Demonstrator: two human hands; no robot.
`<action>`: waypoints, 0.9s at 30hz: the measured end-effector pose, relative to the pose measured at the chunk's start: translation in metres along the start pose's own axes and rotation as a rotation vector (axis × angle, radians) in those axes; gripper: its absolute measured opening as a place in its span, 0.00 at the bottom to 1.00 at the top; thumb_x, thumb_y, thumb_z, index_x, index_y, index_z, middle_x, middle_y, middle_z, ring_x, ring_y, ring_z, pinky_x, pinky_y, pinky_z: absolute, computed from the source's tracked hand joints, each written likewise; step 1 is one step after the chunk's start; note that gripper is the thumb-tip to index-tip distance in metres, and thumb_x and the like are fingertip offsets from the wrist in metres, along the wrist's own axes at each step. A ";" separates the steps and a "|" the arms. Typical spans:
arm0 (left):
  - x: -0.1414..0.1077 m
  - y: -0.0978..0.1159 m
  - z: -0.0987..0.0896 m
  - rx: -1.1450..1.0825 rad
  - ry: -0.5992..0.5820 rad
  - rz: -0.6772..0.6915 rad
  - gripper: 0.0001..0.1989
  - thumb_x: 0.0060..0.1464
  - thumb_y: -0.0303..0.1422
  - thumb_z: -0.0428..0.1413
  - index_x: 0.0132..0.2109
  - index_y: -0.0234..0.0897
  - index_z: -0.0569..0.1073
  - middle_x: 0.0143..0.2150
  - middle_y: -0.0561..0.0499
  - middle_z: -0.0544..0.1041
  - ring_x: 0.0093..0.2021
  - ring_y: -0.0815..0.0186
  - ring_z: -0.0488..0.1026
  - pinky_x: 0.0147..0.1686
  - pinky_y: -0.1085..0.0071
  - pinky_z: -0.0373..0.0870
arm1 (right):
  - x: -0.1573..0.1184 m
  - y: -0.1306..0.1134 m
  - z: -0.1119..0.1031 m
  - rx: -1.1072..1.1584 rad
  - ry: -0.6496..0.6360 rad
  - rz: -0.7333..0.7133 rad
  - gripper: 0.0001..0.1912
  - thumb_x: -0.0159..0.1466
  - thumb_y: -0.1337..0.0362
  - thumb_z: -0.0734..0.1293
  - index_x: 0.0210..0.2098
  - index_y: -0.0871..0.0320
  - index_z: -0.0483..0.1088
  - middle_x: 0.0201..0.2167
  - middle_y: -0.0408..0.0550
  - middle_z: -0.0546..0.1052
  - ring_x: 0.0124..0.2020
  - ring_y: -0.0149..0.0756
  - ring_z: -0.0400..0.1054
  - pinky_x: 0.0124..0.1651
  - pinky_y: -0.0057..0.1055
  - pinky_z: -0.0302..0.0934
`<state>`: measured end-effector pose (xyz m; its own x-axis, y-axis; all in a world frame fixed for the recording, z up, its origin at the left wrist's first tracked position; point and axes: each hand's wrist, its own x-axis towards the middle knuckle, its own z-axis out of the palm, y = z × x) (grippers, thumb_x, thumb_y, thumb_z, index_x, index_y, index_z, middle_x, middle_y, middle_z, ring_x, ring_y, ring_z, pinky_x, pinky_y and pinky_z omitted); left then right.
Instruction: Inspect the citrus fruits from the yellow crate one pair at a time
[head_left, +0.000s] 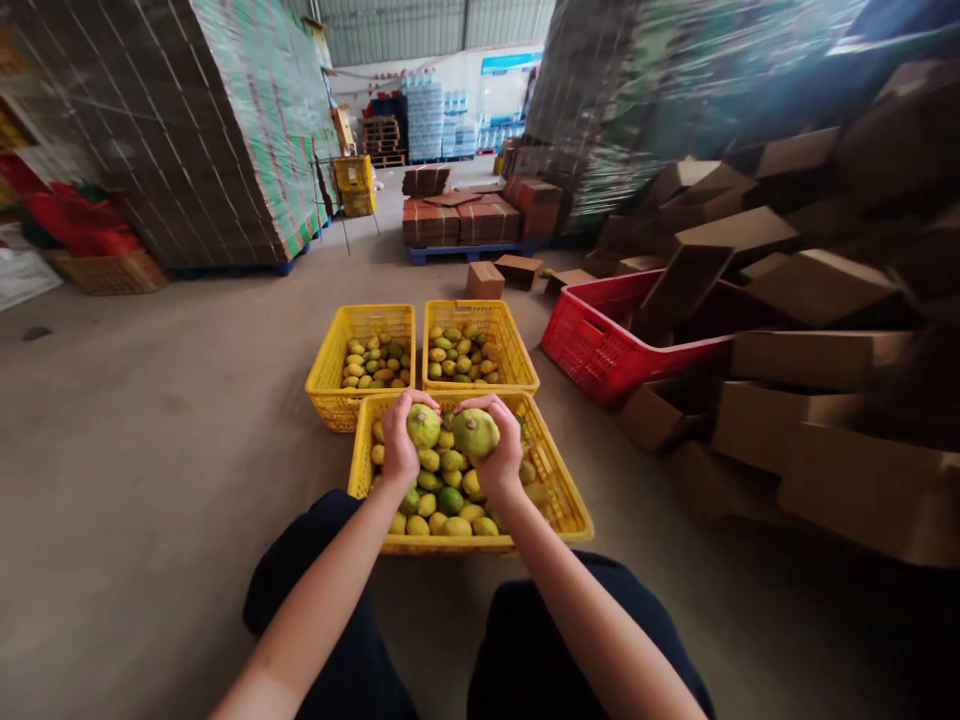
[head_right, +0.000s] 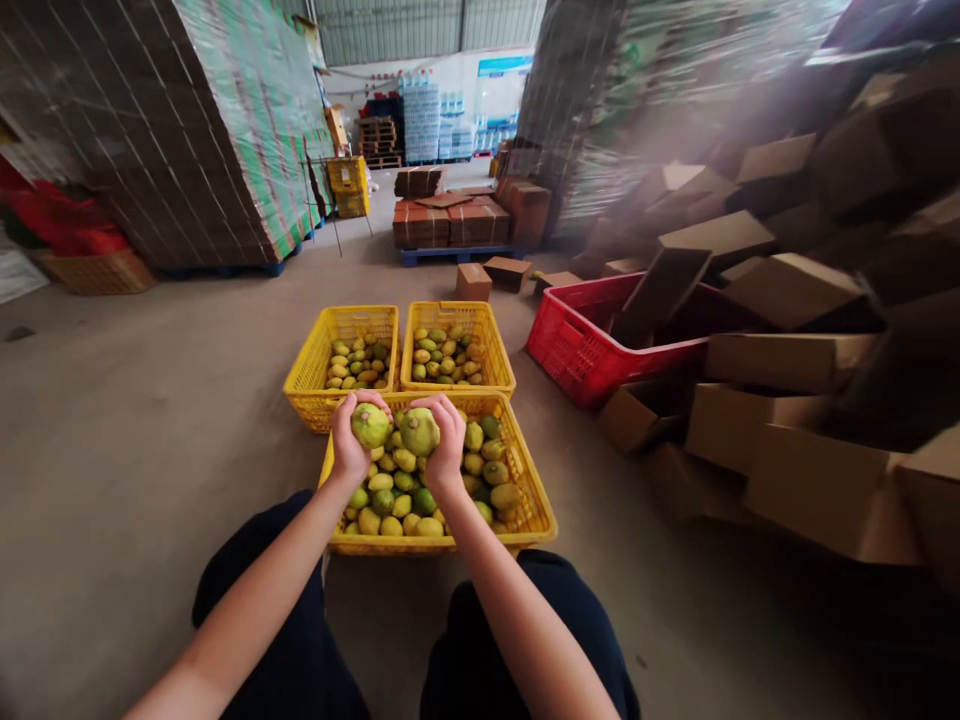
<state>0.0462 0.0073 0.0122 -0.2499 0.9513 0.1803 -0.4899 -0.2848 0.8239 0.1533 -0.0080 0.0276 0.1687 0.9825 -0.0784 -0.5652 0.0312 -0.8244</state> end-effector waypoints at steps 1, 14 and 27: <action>-0.001 0.000 0.000 0.027 -0.002 0.040 0.18 0.58 0.33 0.47 0.23 0.37 0.73 0.26 0.50 0.74 0.30 0.68 0.71 0.37 0.75 0.67 | -0.001 0.003 0.002 -0.053 -0.034 -0.107 0.09 0.55 0.57 0.63 0.22 0.53 0.69 0.28 0.44 0.74 0.38 0.38 0.68 0.42 0.30 0.63; -0.003 0.008 -0.002 0.038 0.062 -0.054 0.18 0.57 0.28 0.48 0.22 0.38 0.74 0.31 0.48 0.76 0.41 0.61 0.73 0.46 0.73 0.66 | -0.002 0.009 0.010 -0.145 -0.046 -0.285 0.11 0.55 0.56 0.62 0.22 0.55 0.70 0.27 0.46 0.73 0.38 0.40 0.68 0.46 0.32 0.62; 0.024 0.013 -0.007 -0.305 0.158 -0.692 0.14 0.54 0.32 0.48 0.39 0.31 0.75 0.31 0.46 0.76 0.31 0.64 0.73 0.36 0.68 0.70 | 0.027 0.000 0.006 0.045 0.036 0.476 0.08 0.59 0.63 0.60 0.30 0.60 0.69 0.19 0.44 0.73 0.17 0.32 0.64 0.14 0.25 0.57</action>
<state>0.0279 0.0254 0.0237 0.0918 0.9029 -0.4200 -0.7806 0.3271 0.5326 0.1528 0.0200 0.0287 -0.0899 0.8824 -0.4618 -0.6208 -0.4122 -0.6668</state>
